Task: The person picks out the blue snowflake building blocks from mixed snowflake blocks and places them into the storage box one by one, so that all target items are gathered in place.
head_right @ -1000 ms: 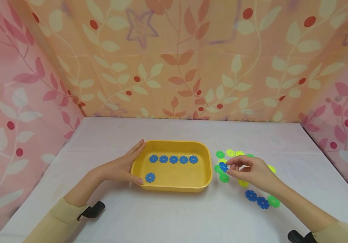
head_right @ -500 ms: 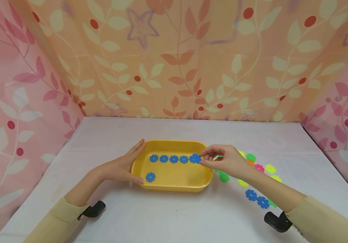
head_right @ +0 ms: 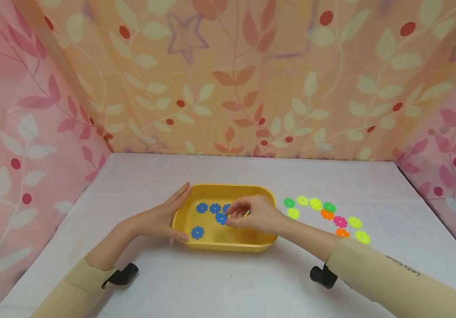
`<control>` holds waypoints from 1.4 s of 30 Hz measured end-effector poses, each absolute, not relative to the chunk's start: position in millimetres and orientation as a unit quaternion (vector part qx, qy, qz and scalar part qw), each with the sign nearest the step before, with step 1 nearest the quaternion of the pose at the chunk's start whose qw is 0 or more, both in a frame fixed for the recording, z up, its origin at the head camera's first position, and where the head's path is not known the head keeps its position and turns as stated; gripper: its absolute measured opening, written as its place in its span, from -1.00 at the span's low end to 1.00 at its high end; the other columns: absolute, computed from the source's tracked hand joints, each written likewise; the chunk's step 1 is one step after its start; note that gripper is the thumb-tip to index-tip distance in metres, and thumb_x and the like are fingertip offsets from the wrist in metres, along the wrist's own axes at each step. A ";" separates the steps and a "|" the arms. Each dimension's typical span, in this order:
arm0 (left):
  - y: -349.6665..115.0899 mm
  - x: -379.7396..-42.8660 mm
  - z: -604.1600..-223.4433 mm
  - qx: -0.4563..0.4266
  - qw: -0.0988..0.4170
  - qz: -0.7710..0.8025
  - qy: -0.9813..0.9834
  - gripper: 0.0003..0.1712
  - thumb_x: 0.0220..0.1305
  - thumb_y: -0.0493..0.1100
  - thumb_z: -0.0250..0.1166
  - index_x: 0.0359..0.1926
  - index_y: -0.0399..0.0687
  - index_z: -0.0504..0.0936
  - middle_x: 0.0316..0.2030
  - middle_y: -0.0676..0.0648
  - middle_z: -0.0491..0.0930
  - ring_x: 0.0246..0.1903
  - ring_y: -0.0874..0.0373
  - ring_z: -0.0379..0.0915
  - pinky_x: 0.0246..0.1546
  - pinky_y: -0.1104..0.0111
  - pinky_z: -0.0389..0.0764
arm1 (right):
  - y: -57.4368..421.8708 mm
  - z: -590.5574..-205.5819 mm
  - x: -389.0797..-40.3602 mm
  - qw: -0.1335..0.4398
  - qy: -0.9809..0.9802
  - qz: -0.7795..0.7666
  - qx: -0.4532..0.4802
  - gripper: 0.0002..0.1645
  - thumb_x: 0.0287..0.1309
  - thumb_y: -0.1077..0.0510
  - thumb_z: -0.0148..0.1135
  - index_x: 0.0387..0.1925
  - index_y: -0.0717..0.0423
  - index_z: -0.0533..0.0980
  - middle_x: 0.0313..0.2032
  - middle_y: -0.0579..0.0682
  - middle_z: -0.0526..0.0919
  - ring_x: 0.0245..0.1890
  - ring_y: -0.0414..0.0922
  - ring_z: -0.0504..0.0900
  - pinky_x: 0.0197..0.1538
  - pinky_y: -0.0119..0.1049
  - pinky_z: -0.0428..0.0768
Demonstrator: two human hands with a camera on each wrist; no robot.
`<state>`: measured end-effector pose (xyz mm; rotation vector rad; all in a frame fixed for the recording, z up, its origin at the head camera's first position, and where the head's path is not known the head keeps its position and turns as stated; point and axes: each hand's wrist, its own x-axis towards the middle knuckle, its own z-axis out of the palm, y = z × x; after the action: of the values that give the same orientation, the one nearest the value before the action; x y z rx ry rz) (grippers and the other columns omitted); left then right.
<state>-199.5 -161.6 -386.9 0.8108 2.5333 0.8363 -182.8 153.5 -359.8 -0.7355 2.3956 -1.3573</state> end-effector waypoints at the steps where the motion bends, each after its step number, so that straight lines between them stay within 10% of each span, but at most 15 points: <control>1: -161.8 -199.6 -386.9 0.287 0.175 0.295 0.894 0.54 -0.15 0.40 0.49 0.54 0.11 -0.42 0.47 0.27 -0.64 0.49 0.11 -0.47 0.39 0.07 0.04 | 149.5 -360.4 -183.8 0.146 0.834 -0.465 -0.259 -0.75 0.05 0.04 0.47 -0.24 0.06 0.68 -0.44 -0.08 0.66 -0.37 -0.10 0.60 -0.29 -0.37 0.59; 42: -161.8 -200.0 -388.1 0.289 0.172 0.298 0.893 0.53 -0.13 0.38 0.49 0.55 0.12 -0.41 0.48 0.25 -0.61 0.49 0.08 -0.44 0.38 0.06 0.06 | 129.5 -372.4 -190.8 0.121 0.864 -0.393 -0.291 -0.76 0.04 0.03 0.48 -0.27 0.04 0.65 -0.46 -0.22 0.63 -0.38 -0.21 0.59 -0.26 -0.37 0.60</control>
<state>-200.0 -161.8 -388.1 0.8188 2.5356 0.8461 -190.8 129.5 -372.4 -0.8488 2.5246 -1.1469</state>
